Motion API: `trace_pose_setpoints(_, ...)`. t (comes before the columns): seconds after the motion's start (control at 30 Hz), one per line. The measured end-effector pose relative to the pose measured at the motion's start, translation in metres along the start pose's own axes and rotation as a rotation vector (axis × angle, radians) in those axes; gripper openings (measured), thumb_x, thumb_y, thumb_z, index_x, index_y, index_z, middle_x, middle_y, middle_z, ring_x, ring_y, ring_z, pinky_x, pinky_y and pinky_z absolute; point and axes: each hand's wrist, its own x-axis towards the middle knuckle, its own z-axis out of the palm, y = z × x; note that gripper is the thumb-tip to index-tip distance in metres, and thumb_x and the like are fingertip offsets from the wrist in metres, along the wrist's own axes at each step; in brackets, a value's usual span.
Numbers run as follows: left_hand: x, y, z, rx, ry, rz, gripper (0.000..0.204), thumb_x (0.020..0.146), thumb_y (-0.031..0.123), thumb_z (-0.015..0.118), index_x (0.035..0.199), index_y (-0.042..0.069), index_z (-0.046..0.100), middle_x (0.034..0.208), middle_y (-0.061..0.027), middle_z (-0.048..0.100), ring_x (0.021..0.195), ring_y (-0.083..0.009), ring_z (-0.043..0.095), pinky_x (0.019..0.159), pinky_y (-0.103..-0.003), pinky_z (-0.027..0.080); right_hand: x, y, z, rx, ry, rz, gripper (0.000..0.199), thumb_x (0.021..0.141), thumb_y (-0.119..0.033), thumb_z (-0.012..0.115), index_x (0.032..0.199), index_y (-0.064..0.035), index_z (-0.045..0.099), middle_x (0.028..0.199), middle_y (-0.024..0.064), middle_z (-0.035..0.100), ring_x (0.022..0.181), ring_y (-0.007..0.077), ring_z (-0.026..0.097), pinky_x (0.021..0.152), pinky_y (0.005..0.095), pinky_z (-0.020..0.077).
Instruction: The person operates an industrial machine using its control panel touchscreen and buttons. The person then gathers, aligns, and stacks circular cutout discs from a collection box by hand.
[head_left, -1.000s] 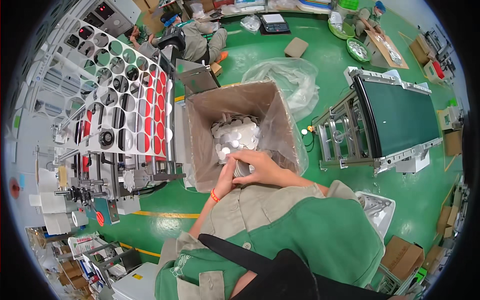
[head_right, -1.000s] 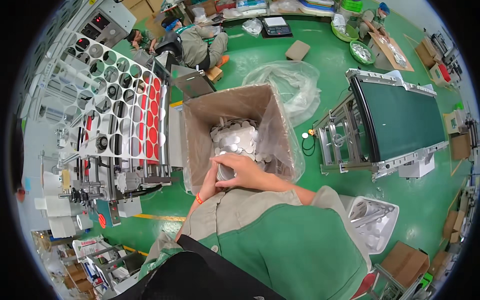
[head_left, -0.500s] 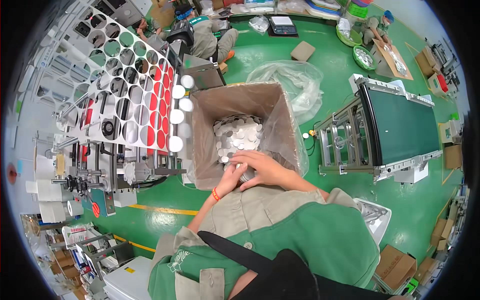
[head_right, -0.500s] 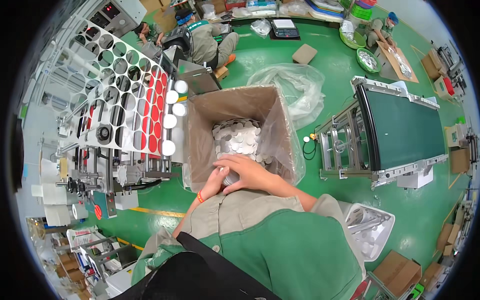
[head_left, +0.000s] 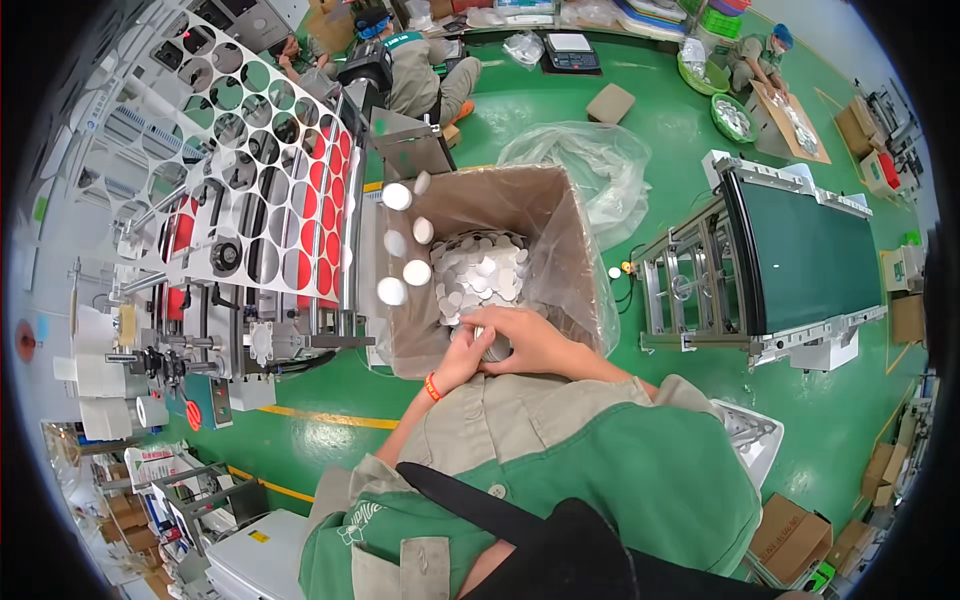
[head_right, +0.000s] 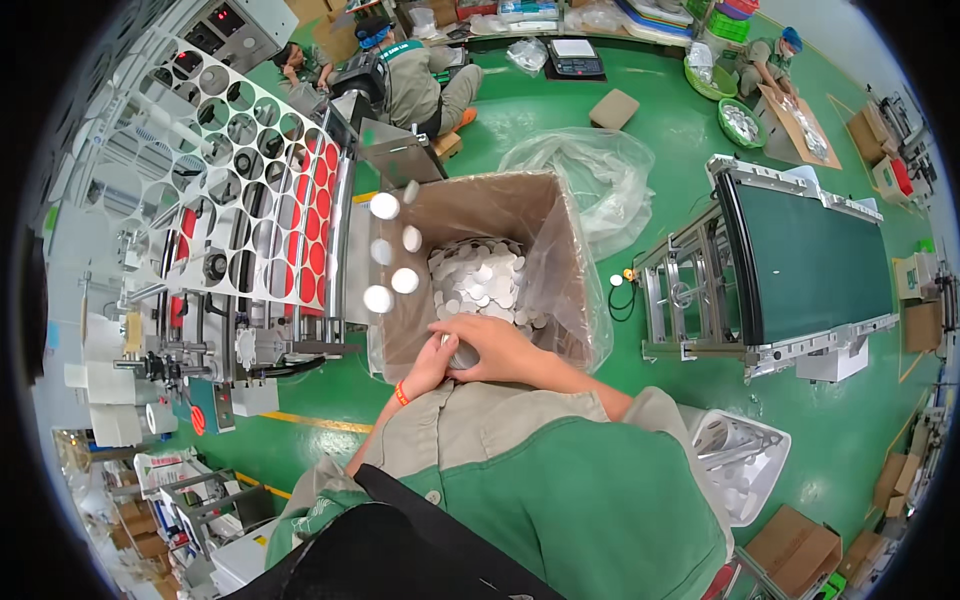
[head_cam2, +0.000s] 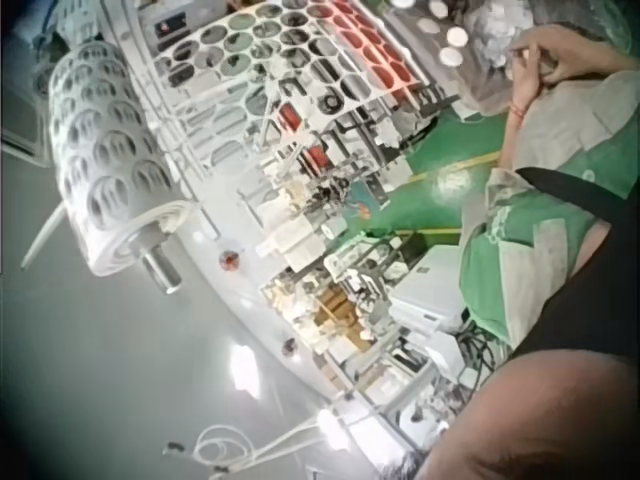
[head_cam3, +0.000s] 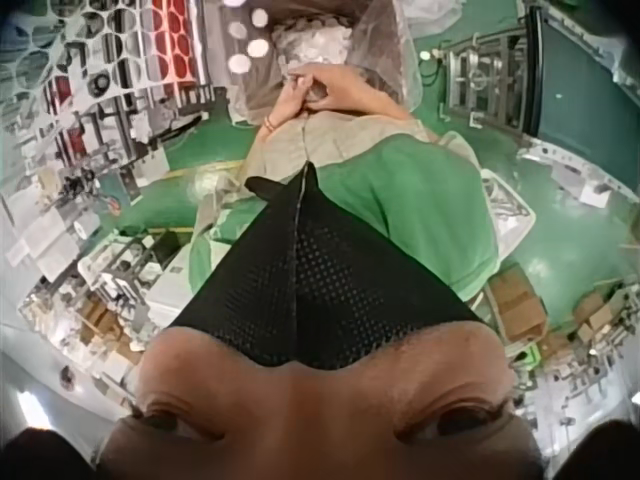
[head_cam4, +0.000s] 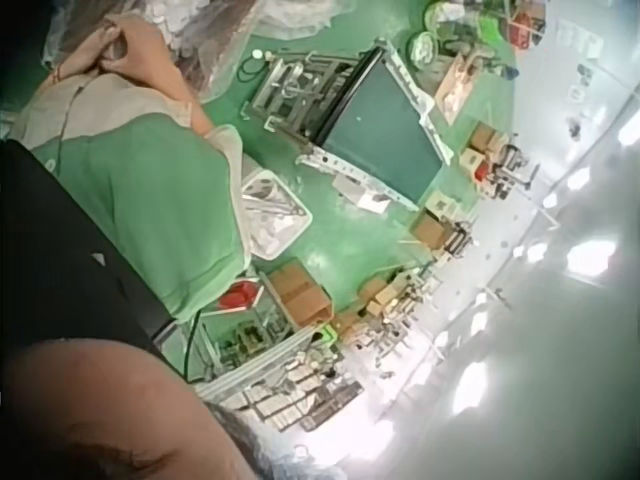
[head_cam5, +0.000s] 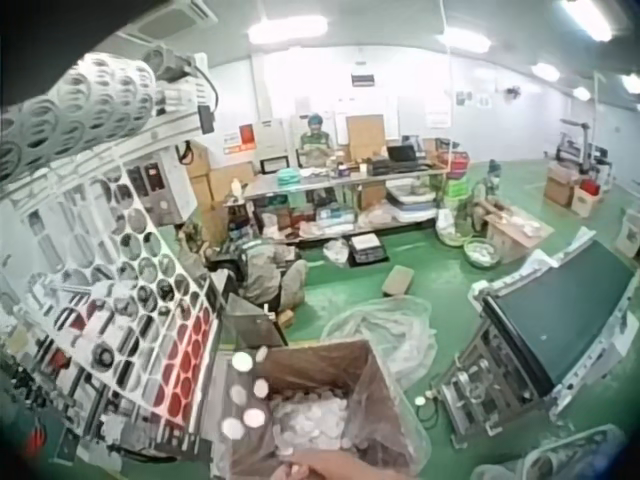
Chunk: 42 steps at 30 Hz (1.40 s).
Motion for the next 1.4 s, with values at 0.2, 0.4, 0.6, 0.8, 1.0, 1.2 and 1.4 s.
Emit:
trace_pose_setpoints(0.2,0.011,-0.004,0.017,0.010,0.117,0.142,0.071,0.086,0.032,0.055,0.135,-0.003,0.018,0.135,-0.0141,0.029,0.126,-0.0192,0.027,0.103,-0.030,0.023,-0.006,0.011,-0.008,0.067,0.085,-0.046,0.053,0.065,-0.026,0.073,0.111,-0.0091,0.054,0.102,0.0079,0.059,0.090,0.0250,0.058,0.077,0.0347,0.0470)
trace_pose_setpoints(0.4,0.036,0.005,0.049,-0.113,0.050,0.042,0.073,0.083,0.024,0.062,0.135,-0.002,0.018,0.131,-0.0107,0.033,0.119,-0.0171,0.035,0.099,-0.031,0.030,-0.029,0.036,-0.036,0.157,0.085,-0.059,0.051,0.064,-0.023,0.075,0.108,-0.0080,0.054,0.104,0.0075,0.058,0.089,0.0262,0.058,0.075,0.0331,0.0473)
trace_pose_setpoints(0.6,0.068,0.009,0.081,-0.074,0.079,-0.026,0.079,0.083,0.023,0.062,0.137,-0.001,0.010,0.130,-0.0101,0.036,0.118,-0.0158,0.036,0.096,-0.030,0.033,-0.050,0.071,-0.069,0.252,0.080,-0.054,0.054,0.063,-0.022,0.076,0.110,-0.0083,0.053,0.104,0.0070,0.058,0.089,0.0246,0.059,0.075,0.0329,0.0470)
trace_pose_setpoints(0.8,0.072,0.024,0.101,-0.036,0.425,-0.065,0.099,0.082,0.010,0.061,0.131,0.017,-0.025,0.129,-0.0208,0.032,0.092,-0.0208,0.057,0.075,-0.033,0.051,-0.049,0.110,-0.086,0.199,0.144,-0.032,0.055,0.063,-0.029,0.074,0.110,-0.0091,0.055,0.103,0.0073,0.058,0.091,0.0247,0.058,0.078,0.0343,0.0459)
trace_pose_setpoints(1.0,0.069,0.033,0.115,-0.129,0.508,-0.088,0.101,0.081,0.005,0.061,0.132,0.024,-0.024,0.133,-0.0255,0.021,0.099,-0.0242,0.055,0.082,-0.037,0.049,-0.029,0.118,-0.088,0.335,0.042,-0.064,0.069,0.061,-0.025,0.073,0.122,-0.0142,0.044,0.109,0.0085,0.056,0.095,0.0276,0.056,0.081,0.0369,0.0448)
trace_pose_setpoints(1.2,0.075,0.036,0.122,0.097,0.483,-0.008,0.098,0.077,0.013,0.068,0.135,0.006,-0.012,0.131,-0.0175,0.023,0.123,-0.0234,0.030,0.095,-0.034,0.036,-0.017,0.129,-0.066,0.315,-0.048,-0.154,0.073,0.060,-0.021,0.071,0.125,-0.0121,0.041,0.112,0.0085,0.053,0.095,0.0289,0.055,0.081,0.0398,0.0433)
trace_pose_setpoints(1.4,0.072,0.032,0.121,0.054,0.585,-0.030,0.085,0.083,0.017,0.061,0.136,0.005,-0.004,0.131,-0.0174,0.024,0.122,-0.0231,0.031,0.098,-0.033,0.031,-0.016,0.133,-0.061,0.331,-0.086,-0.173,0.071,0.060,-0.024,0.073,0.124,-0.0127,0.043,0.111,0.0084,0.053,0.089,0.0301,0.057,0.074,0.0383,0.0463)
